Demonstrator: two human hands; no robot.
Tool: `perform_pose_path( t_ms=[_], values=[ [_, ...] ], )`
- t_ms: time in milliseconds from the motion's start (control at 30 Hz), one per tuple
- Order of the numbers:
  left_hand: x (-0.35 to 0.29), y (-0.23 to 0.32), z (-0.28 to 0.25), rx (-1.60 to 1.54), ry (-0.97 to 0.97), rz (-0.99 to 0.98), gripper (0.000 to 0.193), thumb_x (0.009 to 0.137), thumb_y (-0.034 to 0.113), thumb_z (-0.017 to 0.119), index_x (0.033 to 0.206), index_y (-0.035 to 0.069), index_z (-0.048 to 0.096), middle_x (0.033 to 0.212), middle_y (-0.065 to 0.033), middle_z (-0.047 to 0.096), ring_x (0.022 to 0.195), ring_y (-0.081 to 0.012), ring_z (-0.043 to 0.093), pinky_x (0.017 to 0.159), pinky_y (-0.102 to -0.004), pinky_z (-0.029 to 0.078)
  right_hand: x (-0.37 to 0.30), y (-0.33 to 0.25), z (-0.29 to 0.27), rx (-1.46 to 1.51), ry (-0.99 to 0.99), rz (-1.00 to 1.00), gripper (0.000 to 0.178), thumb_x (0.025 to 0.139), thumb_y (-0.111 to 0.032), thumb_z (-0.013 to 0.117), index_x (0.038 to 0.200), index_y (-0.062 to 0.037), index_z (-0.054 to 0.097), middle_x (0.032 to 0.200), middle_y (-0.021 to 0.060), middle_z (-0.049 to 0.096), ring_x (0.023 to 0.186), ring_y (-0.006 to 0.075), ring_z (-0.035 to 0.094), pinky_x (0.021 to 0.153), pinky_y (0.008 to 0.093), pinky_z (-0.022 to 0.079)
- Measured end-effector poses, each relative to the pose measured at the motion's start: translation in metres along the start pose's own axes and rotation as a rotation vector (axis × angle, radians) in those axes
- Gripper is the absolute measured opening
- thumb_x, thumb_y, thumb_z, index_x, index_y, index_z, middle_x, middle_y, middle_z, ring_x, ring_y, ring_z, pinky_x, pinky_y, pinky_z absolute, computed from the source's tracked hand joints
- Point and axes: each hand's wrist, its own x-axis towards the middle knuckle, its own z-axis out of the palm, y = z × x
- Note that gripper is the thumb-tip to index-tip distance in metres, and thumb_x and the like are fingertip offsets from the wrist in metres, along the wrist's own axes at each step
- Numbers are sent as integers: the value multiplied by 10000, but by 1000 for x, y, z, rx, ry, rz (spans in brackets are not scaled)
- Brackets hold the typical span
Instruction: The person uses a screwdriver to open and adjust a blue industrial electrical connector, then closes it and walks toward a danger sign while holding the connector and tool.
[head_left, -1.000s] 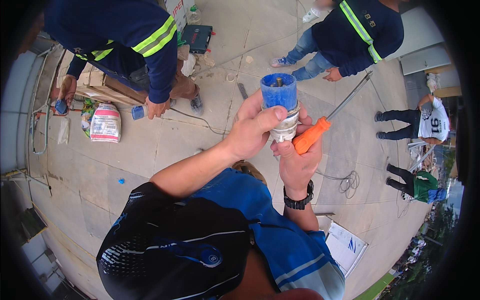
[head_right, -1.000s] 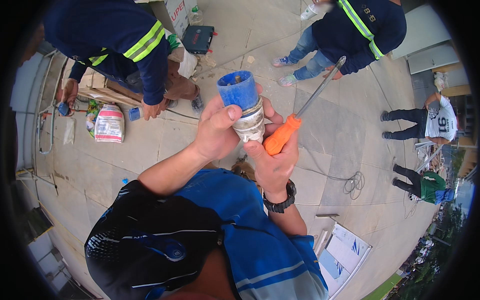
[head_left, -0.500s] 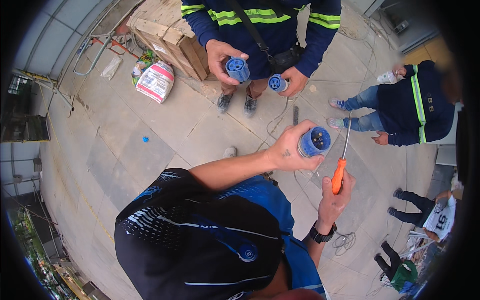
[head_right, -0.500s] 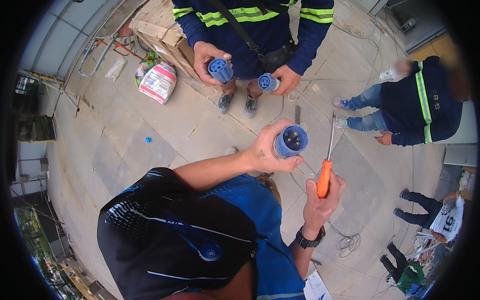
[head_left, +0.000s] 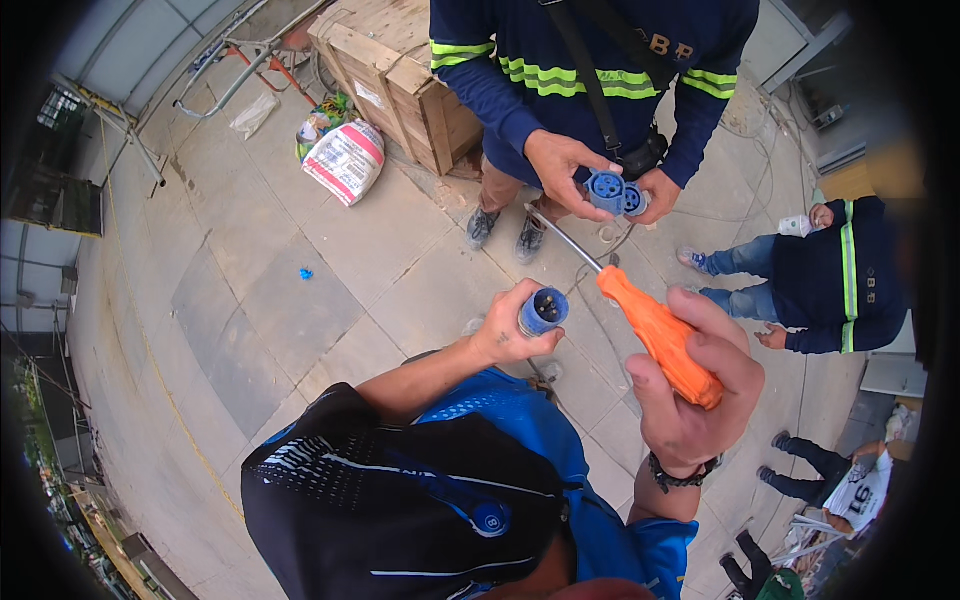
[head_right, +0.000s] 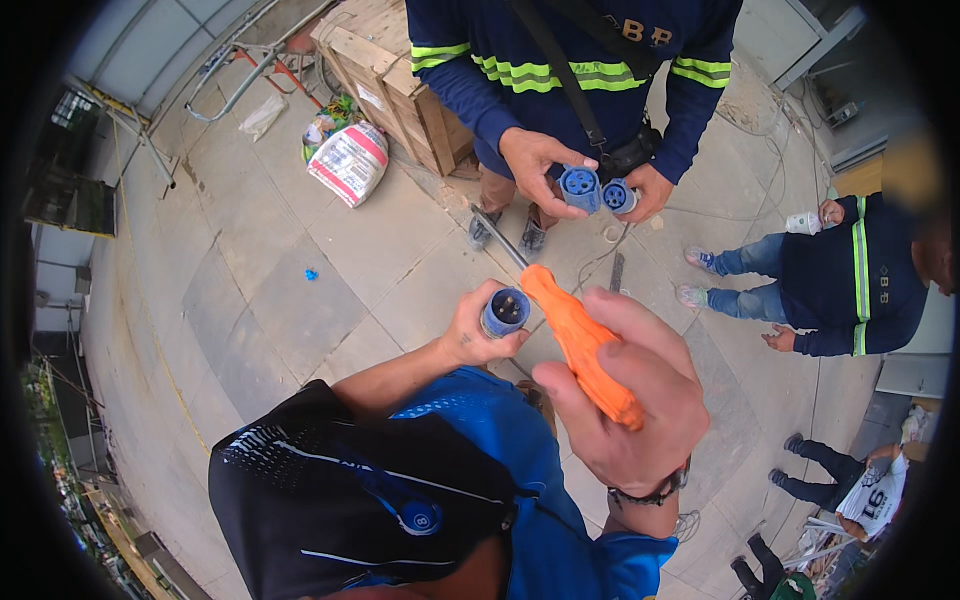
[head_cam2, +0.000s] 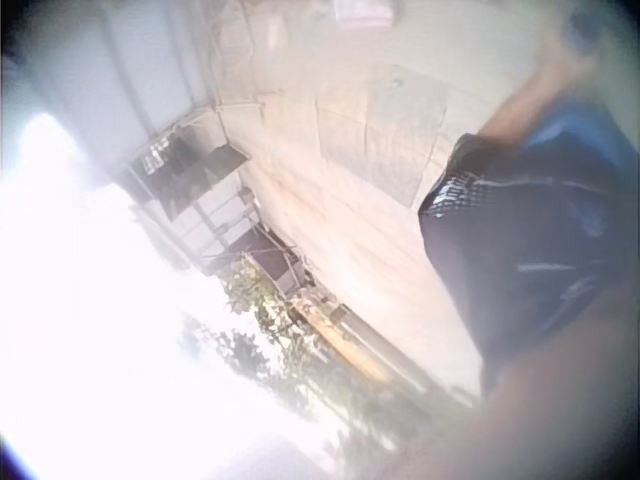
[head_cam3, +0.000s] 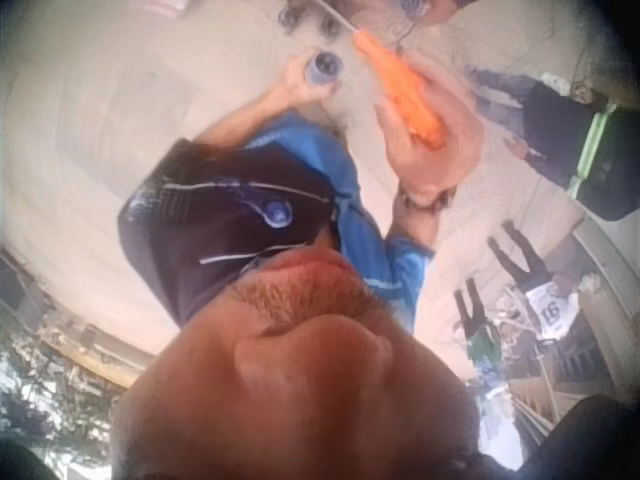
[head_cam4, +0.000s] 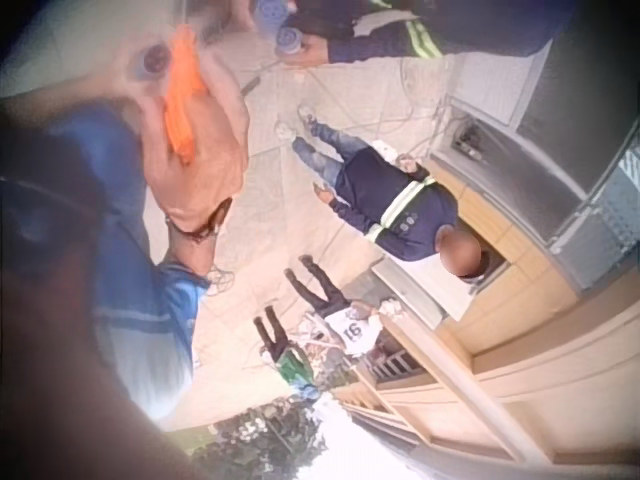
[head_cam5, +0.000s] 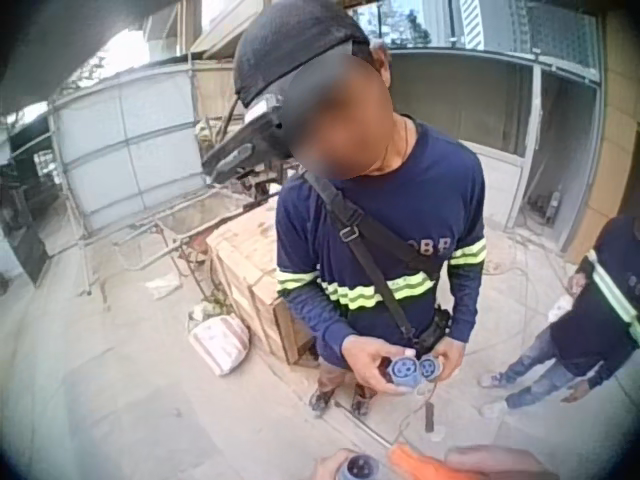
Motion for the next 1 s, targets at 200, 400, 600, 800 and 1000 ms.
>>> perform_pose_path(
  t_ms=[200,400,600,800,1000],
  values=[
    [-4,7,-43,45,213,48,410,657,144,810,968,25,572,794,-72,649,664,-155,631,634,-291,510,137,63,123,-65,-159,-324,310,829,-45,712,1050,-3,498,949,170,611,727,322,617,636,412,486],
    [-4,14,-60,79,156,467,444,627,35,765,1009,-10,543,787,-105,649,660,-186,631,610,-291,518,112,8,14,352,-373,-45,428,933,-202,658,1255,-31,434,1227,265,553,863,246,657,710,289,566],
    [-5,11,-40,-14,-33,498,474,622,51,794,1017,-23,542,813,-123,654,677,-217,638,612,-307,521,67,-42,-75,56,-561,-12,472,931,-279,662,1264,-44,423,1203,307,505,784,209,644,610,246,565],
    [5,8,-9,-120,-192,453,484,584,122,817,990,7,580,824,-122,661,701,-243,681,641,-309,539,20,-48,-60,-123,-380,234,480,843,-358,721,1092,-41,459,1102,272,589,709,173,639,601,225,530],
    [10,15,6,-118,-270,449,455,599,113,811,981,18,582,833,-119,668,703,-247,681,645,-315,540,1,-54,-63,-181,-309,310,477,794,-365,742,1035,-41,487,1062,228,629,755,179,636,663,246,518]
  ],
)
